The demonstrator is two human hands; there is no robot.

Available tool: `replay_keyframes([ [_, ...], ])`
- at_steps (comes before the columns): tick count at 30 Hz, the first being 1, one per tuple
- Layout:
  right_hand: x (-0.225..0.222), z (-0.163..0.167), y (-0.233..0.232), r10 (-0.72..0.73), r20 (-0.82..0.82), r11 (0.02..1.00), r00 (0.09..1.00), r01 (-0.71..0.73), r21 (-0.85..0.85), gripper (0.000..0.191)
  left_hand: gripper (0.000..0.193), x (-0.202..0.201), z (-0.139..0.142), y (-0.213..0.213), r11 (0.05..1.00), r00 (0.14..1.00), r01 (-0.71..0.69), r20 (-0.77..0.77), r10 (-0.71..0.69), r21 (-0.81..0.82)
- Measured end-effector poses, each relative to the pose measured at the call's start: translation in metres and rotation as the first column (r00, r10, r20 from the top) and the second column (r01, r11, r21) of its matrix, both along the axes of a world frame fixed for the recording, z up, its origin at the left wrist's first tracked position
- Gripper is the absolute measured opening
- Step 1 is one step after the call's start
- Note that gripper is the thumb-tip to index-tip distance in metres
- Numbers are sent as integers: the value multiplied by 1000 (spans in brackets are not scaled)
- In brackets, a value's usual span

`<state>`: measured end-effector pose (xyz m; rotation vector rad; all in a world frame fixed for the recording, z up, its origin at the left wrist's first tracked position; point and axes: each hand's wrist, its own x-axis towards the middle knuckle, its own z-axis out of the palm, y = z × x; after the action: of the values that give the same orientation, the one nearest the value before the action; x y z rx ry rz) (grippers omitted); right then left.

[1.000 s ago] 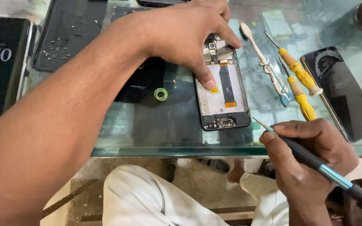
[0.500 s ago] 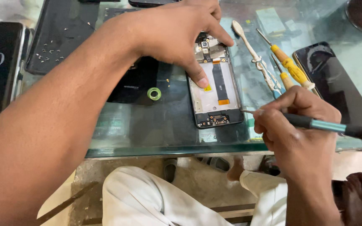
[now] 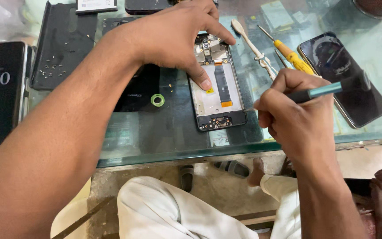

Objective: The person works on a disassembled smartphone, using a screwdriver to remove screws and a toothbrush to clean internal components. The person handles the phone and tools on a glass workbench.

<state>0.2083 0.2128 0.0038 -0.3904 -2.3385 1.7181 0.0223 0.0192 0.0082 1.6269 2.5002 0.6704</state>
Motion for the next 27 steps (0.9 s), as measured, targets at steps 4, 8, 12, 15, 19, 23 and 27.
replay_keyframes([
  [4,5,-1,3,33,-12,993,999,-35,-116,21,88,-1,0,1,1000,1000,16,26,-16,10],
  [8,7,-3,5,91,-62,993,994,-95,-72,21,91,0,2,2,999,999,35,-32,-34,20],
  [12,7,-8,7,134,-118,983,984,-146,-107,18,91,6,3,4,998,999,-50,11,51,-46],
  [15,7,-12,11,108,-164,963,981,-144,-227,13,91,9,5,4,994,997,-81,11,82,-72],
  [19,12,-18,15,-42,-355,833,934,-163,-529,10,90,7,5,3,997,998,-52,20,53,-59],
  [23,18,-24,12,-40,-335,992,941,-1,-123,15,90,6,3,2,997,998,-58,17,58,-48],
  [27,15,-24,9,-37,-282,999,959,38,-2,19,91,5,2,2,999,999,-38,11,38,-34],
])
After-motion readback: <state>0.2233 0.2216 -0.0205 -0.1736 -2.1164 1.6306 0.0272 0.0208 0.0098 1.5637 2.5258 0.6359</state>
